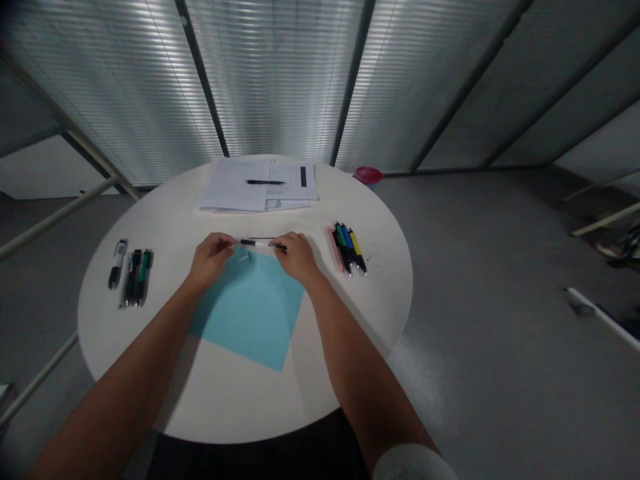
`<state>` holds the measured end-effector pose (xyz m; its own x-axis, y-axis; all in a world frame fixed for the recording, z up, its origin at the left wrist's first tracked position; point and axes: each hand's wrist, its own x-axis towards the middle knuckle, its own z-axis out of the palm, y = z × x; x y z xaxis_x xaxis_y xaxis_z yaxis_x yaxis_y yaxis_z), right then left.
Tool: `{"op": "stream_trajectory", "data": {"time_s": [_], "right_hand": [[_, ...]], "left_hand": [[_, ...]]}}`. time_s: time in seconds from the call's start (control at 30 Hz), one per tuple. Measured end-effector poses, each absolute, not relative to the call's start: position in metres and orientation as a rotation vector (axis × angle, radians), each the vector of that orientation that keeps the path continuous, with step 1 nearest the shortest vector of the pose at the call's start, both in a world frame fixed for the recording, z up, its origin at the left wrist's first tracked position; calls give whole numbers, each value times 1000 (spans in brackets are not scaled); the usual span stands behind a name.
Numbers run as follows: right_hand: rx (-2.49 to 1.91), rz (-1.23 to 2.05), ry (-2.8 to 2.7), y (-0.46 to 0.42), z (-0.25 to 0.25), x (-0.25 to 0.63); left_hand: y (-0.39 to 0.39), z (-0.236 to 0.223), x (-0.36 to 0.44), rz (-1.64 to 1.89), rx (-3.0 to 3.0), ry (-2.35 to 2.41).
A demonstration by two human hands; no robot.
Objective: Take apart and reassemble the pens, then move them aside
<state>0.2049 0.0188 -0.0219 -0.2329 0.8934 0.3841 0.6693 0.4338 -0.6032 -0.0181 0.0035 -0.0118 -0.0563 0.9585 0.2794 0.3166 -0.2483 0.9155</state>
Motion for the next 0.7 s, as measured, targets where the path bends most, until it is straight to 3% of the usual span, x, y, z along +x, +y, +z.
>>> {"op": "stream_trajectory", "data": {"time_s": [0.17, 0.4, 0.7], "right_hand": [[-1345, 403, -2014, 20, -24, 204], [-1338, 480, -1974, 21, -23, 206], [-1288, 729, -1735, 25, -25, 206]], "left_hand": [[-1, -9, -18, 1097, 2081, 1547], [-2, -10, -17, 732, 2215, 1738], [-4, -7, -15, 621, 2312, 1736]]}}
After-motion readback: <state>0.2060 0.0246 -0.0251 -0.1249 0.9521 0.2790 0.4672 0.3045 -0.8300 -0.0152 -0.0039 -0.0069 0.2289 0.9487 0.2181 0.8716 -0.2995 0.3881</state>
